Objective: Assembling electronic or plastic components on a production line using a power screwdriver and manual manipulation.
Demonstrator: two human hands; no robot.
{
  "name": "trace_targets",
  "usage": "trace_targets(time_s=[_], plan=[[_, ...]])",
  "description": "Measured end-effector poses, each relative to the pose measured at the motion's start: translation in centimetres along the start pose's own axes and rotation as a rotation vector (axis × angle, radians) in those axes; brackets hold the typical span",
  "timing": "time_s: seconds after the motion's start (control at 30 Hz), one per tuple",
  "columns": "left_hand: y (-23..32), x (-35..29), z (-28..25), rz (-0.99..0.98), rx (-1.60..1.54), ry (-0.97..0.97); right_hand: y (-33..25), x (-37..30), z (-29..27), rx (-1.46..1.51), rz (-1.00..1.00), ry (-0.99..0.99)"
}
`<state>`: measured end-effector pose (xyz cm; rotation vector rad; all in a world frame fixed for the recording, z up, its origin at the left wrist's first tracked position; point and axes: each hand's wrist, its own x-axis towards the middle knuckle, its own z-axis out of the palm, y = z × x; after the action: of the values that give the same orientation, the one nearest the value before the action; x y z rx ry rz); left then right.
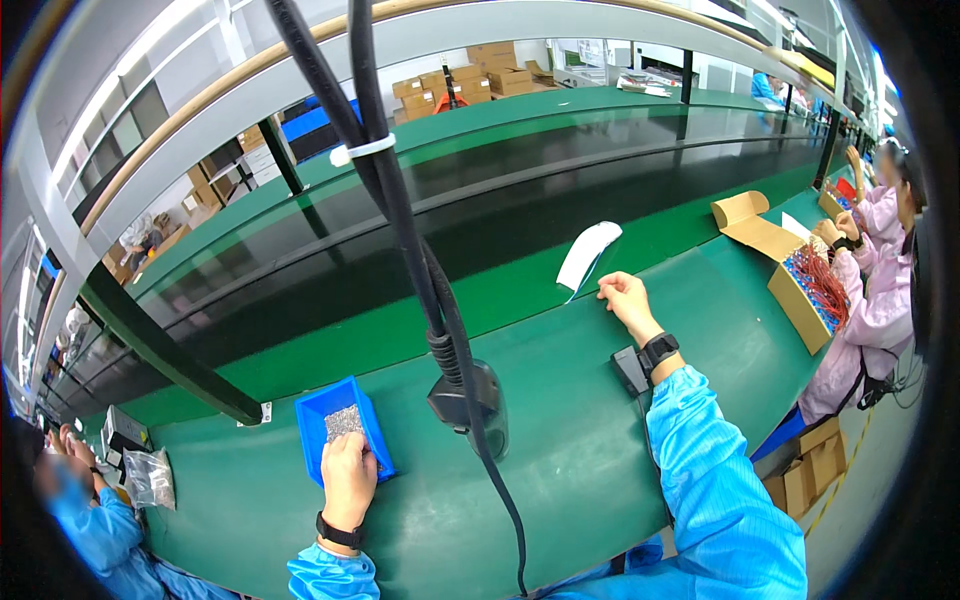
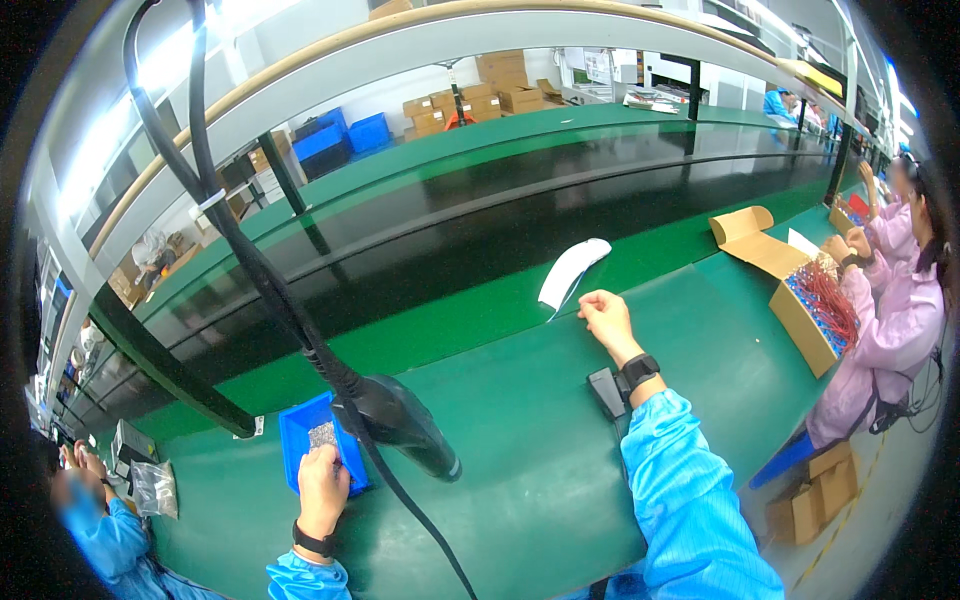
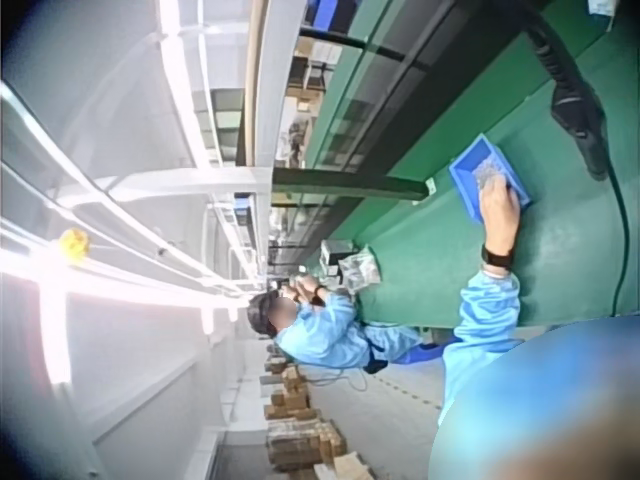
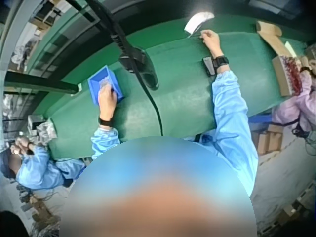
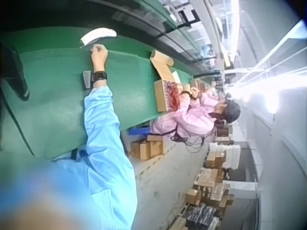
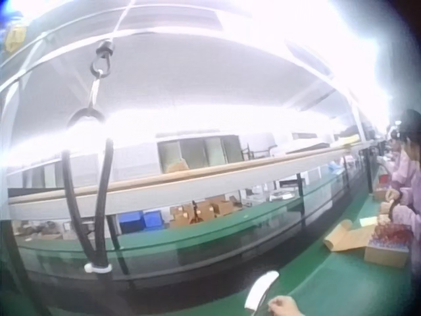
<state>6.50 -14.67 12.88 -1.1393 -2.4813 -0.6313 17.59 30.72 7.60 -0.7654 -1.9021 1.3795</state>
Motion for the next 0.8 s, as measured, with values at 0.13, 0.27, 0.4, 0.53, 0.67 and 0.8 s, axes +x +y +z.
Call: trace_targets(time_s=[0.13, 0.27, 0.4, 0.53, 0.67, 0.8], plan=[[0.0, -0.1, -0.1, 0.013, 0.019, 0.009, -0.2, 0.0, -0.3, -0.015, -0.047, -0.075], [-0.2, -0.2, 0.0, 0.025, 0.012, 0.022, -0.5, -0.3, 0.5, 0.007, -0.157, -0.098], [-0.1, -0.1, -0.2, 0.018, 0.012, 0.021, -1.3, -0.4, -0.1, -0.022, -0.050, -0.117], [0.0, 0.0, 0.0, 0.031, 0.024, 0.031, 0.0, 0.1, 0.0, -0.073, -0.133, -0.219], [0.0, -0.1, -0.1, 0.027, 0.023, 0.026, -0.9, -0.4, 0.5, 0.176, -0.127, 0.027], [-0.1, 0.0, 0.0, 0.025, 0.022, 0.008, 0.4, 0.3, -0.5, 0.185, -0.028, 0.004]])
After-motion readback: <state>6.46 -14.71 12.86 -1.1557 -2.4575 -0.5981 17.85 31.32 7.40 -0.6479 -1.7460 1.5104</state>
